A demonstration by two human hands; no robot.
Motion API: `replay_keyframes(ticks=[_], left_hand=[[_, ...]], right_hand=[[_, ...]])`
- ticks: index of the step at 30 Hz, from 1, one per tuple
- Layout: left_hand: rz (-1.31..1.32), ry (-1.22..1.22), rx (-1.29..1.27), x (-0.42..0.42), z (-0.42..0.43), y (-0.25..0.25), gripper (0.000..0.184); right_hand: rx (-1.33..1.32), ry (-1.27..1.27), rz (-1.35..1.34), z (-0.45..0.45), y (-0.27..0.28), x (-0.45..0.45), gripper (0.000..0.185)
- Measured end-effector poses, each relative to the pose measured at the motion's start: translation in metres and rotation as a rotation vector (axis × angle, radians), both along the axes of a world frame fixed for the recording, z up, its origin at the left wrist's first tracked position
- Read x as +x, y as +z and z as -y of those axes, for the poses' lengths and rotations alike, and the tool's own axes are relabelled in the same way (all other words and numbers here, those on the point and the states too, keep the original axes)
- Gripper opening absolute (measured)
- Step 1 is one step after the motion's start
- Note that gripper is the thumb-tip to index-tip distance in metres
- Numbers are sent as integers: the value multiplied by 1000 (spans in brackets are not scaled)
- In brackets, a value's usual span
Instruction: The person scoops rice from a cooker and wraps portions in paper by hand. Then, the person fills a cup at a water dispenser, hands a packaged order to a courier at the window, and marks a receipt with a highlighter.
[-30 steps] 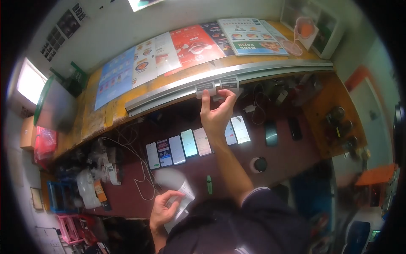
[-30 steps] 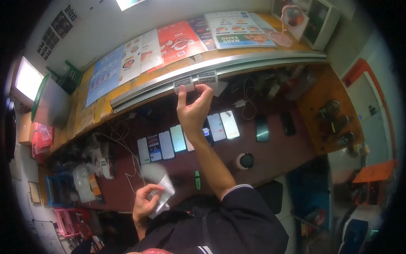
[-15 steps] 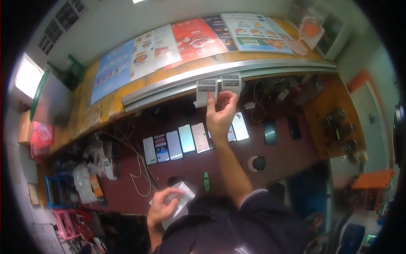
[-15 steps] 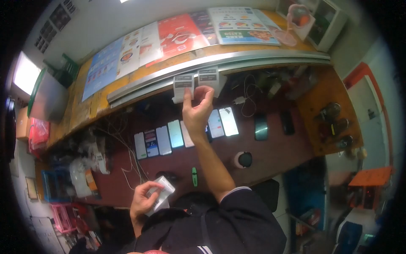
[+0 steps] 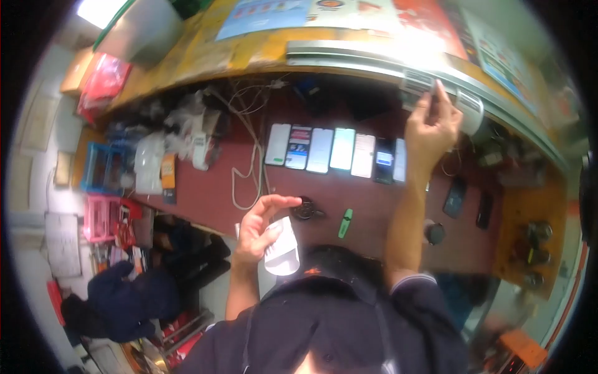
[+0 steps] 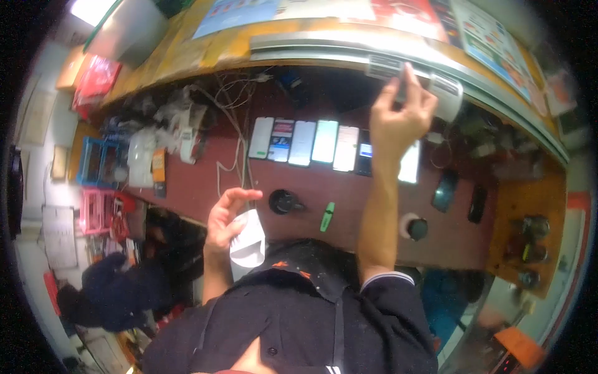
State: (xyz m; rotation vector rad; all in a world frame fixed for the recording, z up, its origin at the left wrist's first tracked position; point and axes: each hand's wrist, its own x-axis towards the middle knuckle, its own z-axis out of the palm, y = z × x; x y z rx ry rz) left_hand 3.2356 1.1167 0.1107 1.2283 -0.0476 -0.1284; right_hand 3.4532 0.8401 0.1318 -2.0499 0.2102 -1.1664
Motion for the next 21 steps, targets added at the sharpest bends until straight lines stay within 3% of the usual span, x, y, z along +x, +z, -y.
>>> replay_keyframes(ticks=[2, 4, 5, 6, 8, 13, 14, 18, 20, 21], left_hand=[[-105, 113, -213, -4, -4, -5, 56], [-70, 199, -101, -2, -8, -2, 52], [-67, 226, -93, -3, -12, -5, 50], [-64, 257, -84, -5, -18, -13, 48], [-82, 335, 19, -7, -24, -18, 42], [-82, 438, -34, -21, -37, -49, 39], [-89, 441, -45, -23, -39, -55, 39], [12, 426, 199, -18, -31, -70, 32], [137, 413, 391, -11, -31, -65, 33], [152, 384, 426, -10, -35, -60, 34]], right_hand=[[23, 13, 7, -6, 1, -2, 38], [213, 102, 103, -16, 3, -5, 37], [114, 87, 168, -15, -3, -3, 37], [274, 158, 170, -23, -2, -7, 38], [220, 227, 264, -19, -29, -12, 41], [125, 179, 122, -42, -80, -47, 15], [133, 199, 43, -50, -82, -55, 13], [224, 953, -1169, -77, -102, -97, 49], [591, 1286, -1568, -109, -96, -120, 60], [621, 1203, -1598, -124, -96, -131, 61]])
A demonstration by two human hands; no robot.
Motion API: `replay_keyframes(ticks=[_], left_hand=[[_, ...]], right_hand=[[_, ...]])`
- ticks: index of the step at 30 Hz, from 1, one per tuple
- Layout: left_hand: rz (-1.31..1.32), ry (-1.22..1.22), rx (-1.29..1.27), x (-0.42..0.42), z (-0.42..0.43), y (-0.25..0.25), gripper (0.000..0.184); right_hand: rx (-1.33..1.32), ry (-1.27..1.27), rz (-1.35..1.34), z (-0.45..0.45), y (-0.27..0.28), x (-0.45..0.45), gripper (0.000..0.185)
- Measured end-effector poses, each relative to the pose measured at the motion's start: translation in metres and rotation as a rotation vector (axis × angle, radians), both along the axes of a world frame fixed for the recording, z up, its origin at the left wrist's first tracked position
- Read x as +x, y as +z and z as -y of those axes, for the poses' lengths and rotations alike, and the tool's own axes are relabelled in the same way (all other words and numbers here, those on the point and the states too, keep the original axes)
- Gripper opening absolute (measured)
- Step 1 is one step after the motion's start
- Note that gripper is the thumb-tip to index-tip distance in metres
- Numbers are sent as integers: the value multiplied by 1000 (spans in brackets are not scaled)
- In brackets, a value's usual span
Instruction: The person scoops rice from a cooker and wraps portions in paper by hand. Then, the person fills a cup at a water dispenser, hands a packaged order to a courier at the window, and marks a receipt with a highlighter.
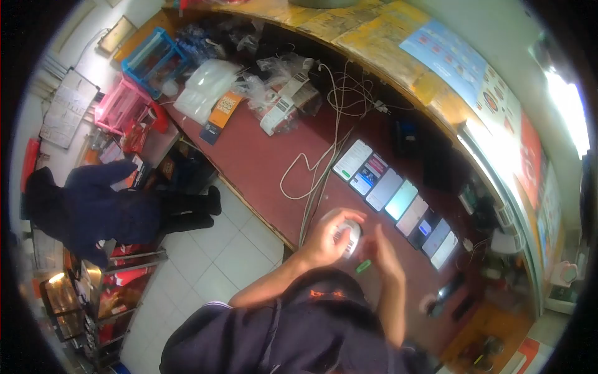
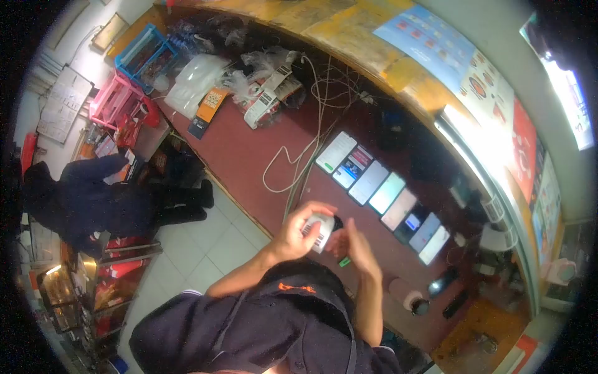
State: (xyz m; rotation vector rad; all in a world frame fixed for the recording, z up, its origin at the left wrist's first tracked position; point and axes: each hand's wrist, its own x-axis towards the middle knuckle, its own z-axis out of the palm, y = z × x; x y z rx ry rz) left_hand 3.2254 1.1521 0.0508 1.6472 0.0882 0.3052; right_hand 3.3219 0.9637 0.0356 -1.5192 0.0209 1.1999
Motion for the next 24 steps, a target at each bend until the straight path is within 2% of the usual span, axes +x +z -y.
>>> replay_keyframes(ticks=[2, 3, 5, 6, 7, 9, 11, 13, 15, 17, 18, 21, 23, 24], left_hand=[[39, -90, 42, -1, -11, 4, 42], [36, -91, 34, -4, -16, 5, 42], [51, -56, 104, -11, -28, 7, 51], [67, -85, 240, -16, -40, 3, 65], [69, -95, 233, -22, -48, -1, 65], [-77, -18, -124, -37, -62, -9, 74], [-173, -83, 38, -54, -93, -29, 82], [-212, -42, 82, -67, -119, -43, 83], [-253, -25, 13, -74, -148, -47, 83], [-413, 27, -81, -79, -175, -48, 78], [-438, -1, 17, -81, -190, -54, 78], [-590, -37, -1, -76, -225, -54, 78], [-549, -27, -35, -75, -234, -73, 71], [-532, -5, -41, -78, -236, -82, 66]], right_hand=[[157, -251, -67, -35, -5, -25, 50], [149, -253, -69, -47, -4, -29, 50], [287, -353, -146, -70, -1, -25, 37], [281, -363, -145, -81, 1, -20, 37], [293, -403, -132, -93, 4, -12, 36], [311, -481, -108, -119, 9, 6, 35], [324, -432, -9, -149, 12, 22, 36], [336, -349, 80, -179, -1, 36, 37], [361, -339, 69, -209, -6, 45, 39], [375, -328, 52, -236, -9, 52, 41], [401, -321, 46, -250, -10, 56, 40], [405, -336, 22, -291, -17, 81, 34], [261, -206, 241, -317, -33, 109, 29], [241, -224, 312, -331, -50, 126, 28]])
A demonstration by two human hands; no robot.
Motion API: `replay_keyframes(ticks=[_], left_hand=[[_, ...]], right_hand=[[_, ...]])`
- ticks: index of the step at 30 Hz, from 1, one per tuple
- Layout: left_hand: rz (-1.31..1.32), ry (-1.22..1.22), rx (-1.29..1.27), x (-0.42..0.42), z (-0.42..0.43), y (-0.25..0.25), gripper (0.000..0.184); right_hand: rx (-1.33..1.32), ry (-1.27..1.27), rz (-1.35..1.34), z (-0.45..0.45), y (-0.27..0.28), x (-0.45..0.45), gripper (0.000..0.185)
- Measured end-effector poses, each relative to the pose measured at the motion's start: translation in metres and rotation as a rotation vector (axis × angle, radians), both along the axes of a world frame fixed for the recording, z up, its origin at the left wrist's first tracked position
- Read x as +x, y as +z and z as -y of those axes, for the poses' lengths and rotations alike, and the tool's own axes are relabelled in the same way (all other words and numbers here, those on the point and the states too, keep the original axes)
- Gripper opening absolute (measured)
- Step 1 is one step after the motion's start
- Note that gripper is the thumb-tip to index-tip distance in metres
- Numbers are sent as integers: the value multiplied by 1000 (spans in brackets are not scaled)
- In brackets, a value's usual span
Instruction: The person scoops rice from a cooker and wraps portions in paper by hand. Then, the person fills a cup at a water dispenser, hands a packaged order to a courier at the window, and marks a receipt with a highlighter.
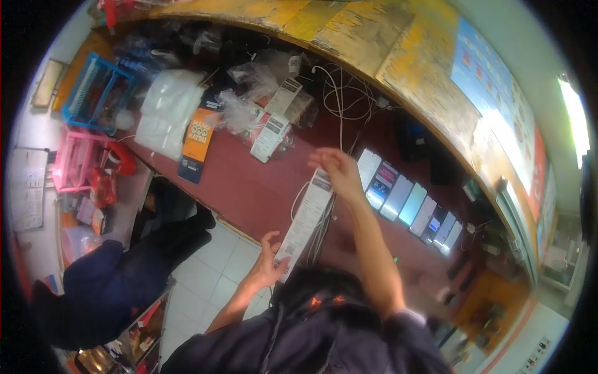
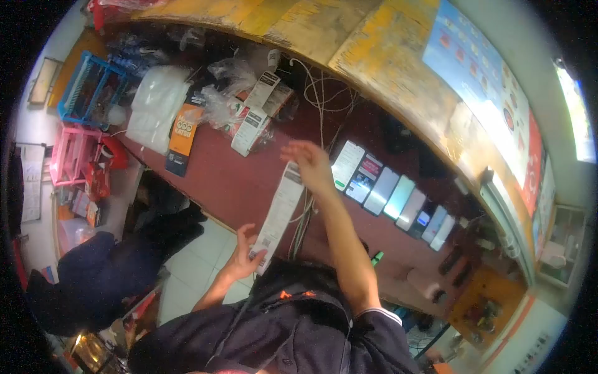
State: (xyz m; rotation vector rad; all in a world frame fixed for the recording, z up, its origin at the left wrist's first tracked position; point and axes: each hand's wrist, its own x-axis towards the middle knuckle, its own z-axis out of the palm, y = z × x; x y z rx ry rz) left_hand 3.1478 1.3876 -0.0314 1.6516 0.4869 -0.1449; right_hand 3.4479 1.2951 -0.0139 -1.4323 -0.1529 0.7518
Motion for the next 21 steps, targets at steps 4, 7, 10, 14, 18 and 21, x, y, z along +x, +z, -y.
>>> replay_keyframes(ticks=[4, 7, 10, 14, 18, 21], left_hand=[[-222, -129, -116, 1, -16, -26, 35], [76, -232, -72, 5, -26, -36, 17], [-82, 22, -167, 11, -21, -21, 12], [-77, 154, -148, -1, -22, -36, 13], [-38, 267, -137, 2, -23, -40, 13], [83, 298, -106, 17, -25, -37, 13]], right_hand=[[-395, 30, 534, -83, -54, 68, 34], [-663, -46, 1222, -165, -76, 100, 37], [-938, 78, 1153, -207, -67, 107, 38], [-987, 173, 1266, -236, -115, 131, 38], [-948, 49, 1134, -212, -115, 137, 34], [-837, -22, 1232, -190, -89, 126, 32]])
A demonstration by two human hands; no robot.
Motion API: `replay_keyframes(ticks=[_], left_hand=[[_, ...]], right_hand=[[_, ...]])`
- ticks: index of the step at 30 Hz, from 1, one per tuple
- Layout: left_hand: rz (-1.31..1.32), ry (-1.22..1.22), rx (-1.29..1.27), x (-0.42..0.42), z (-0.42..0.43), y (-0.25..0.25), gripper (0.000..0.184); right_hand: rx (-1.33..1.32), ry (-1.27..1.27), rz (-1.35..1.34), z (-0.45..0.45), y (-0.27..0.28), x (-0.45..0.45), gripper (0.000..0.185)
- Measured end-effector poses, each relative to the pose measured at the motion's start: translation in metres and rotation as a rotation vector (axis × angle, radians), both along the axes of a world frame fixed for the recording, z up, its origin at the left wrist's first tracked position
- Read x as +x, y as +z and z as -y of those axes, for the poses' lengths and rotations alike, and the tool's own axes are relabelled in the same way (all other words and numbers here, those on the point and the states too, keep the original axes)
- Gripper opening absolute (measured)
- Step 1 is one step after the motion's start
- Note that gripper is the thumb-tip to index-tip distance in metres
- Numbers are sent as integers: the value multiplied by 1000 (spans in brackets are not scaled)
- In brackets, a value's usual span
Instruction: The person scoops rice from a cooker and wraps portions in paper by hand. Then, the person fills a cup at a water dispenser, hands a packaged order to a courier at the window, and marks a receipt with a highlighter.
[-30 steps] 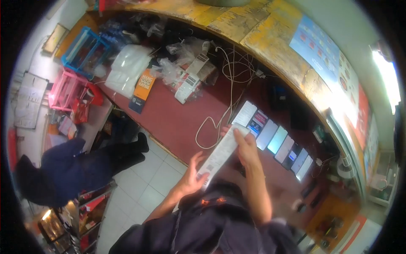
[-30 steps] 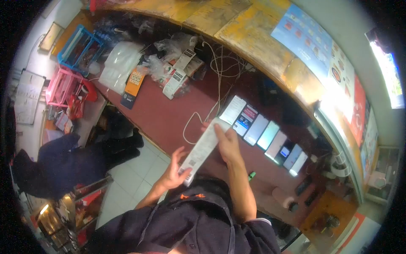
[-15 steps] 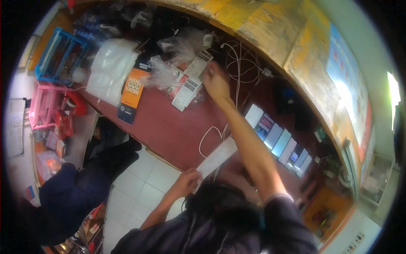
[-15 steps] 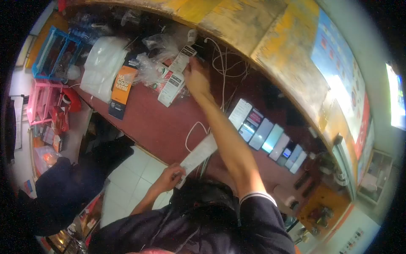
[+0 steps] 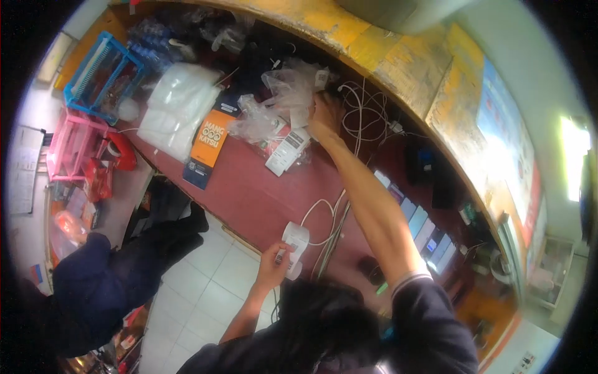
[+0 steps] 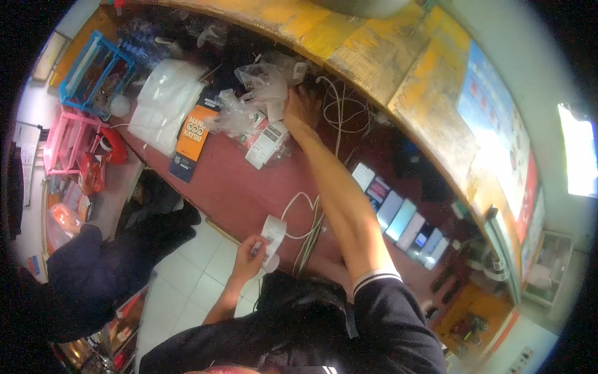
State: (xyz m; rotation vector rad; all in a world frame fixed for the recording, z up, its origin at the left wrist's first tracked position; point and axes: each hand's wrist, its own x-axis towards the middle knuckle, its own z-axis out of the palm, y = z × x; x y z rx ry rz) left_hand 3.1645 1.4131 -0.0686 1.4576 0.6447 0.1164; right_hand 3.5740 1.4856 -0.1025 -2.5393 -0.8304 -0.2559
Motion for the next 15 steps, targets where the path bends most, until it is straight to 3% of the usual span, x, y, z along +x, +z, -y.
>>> replay_keyframes(ticks=[5, 7, 9, 12, 14, 15], left_hand=[[114, 6, -46, 39, -4, 15, 14], [45, 50, -226, 67, -5, 25, 20], [102, 113, -258, 101, -3, 28, 25], [161, 181, -376, 126, -7, 30, 32], [237, -16, 307, 117, -8, 14, 65], [265, -58, 425, 109, -3, 6, 64]], right_hand=[[128, 50, 105, 40, 91, -47, 32], [53, 71, 46, 59, 129, -75, 37], [194, 171, 172, 86, 164, -112, 30], [284, 242, 209, 131, 212, -174, 38], [269, 272, 208, 158, 226, -211, 41], [270, 288, 213, 173, 230, -228, 44]])
